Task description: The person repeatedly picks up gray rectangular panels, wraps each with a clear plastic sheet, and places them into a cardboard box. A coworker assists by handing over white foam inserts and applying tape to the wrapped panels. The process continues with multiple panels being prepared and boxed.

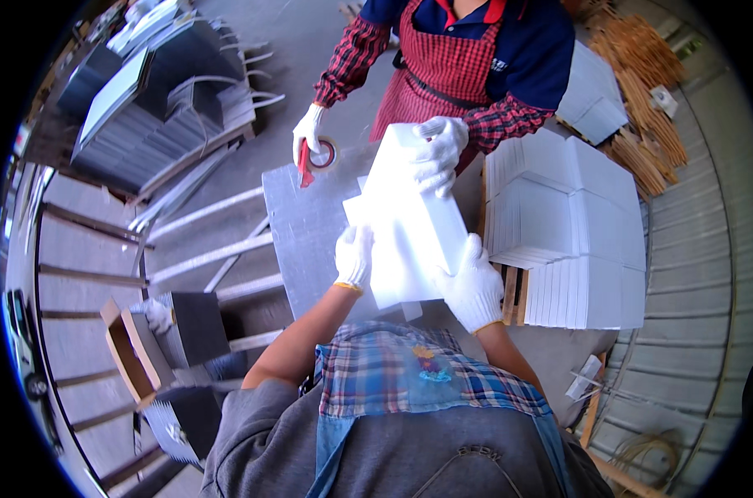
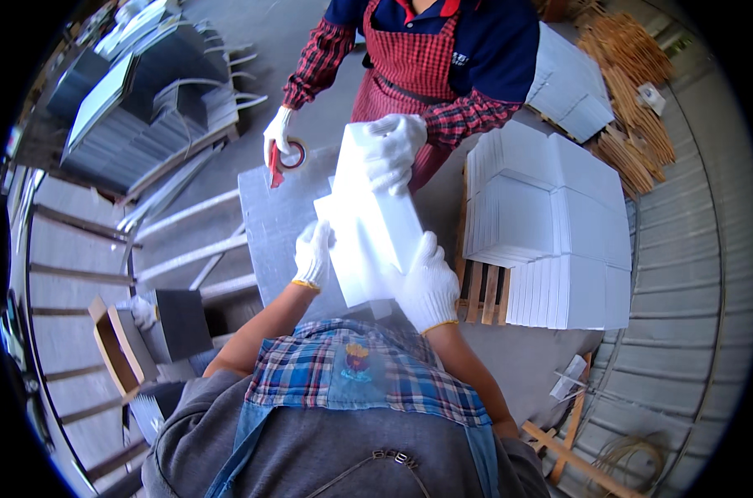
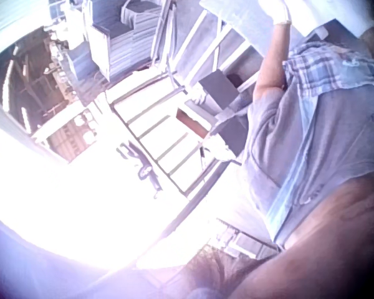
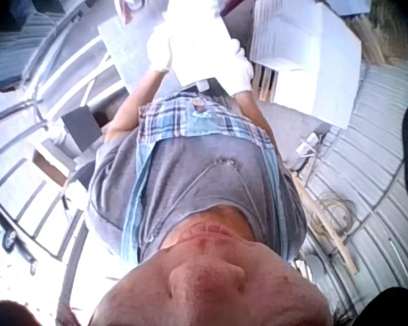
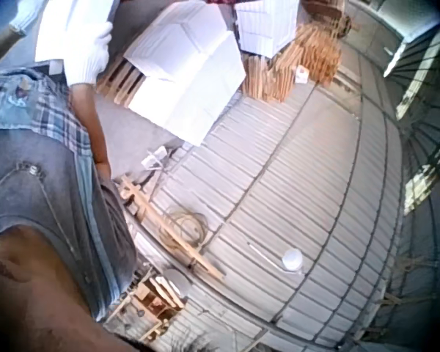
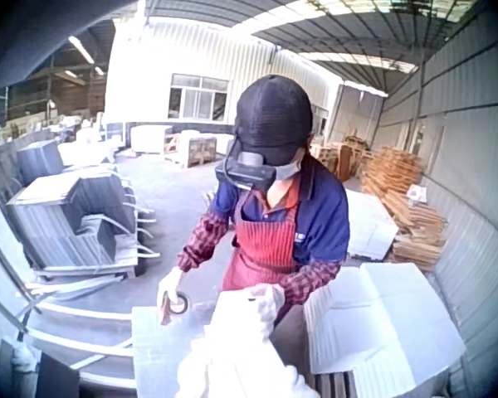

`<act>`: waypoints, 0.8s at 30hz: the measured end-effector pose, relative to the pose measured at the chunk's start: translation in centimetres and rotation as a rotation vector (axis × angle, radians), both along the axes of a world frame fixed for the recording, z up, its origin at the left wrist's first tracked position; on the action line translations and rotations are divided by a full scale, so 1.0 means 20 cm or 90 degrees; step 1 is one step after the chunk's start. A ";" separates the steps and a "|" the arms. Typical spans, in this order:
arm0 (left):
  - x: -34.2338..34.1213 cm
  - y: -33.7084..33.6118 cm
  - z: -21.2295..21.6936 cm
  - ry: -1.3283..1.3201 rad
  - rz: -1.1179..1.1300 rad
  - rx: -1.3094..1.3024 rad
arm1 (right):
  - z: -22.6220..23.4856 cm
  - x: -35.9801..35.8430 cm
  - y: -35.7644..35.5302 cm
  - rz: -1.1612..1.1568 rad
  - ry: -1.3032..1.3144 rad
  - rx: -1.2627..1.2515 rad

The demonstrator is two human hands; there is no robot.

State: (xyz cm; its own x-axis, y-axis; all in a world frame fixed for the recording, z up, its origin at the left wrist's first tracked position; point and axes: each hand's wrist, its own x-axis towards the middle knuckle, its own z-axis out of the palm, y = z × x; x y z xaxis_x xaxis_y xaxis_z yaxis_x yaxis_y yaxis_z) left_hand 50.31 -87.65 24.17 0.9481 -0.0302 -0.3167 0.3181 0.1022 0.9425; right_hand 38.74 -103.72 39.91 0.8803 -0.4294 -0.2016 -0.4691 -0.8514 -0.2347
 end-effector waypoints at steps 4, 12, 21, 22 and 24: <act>-0.36 0.00 -0.35 0.600 -0.096 -0.262 | -0.05 0.02 -0.12 0.013 0.020 0.030; -0.65 -0.27 -0.69 0.738 0.074 -0.669 | -0.07 0.00 -0.21 0.005 0.034 0.058; -0.61 -0.38 -0.46 0.543 0.220 -0.943 | -0.06 0.00 -0.11 -0.042 -0.024 0.192; -0.58 -0.38 -0.45 0.588 0.265 -0.931 | -0.04 0.01 -0.09 -0.057 -0.014 0.218; -0.56 -0.39 -0.46 0.633 0.325 -0.918 | -0.01 0.03 -0.06 -0.098 -0.004 0.279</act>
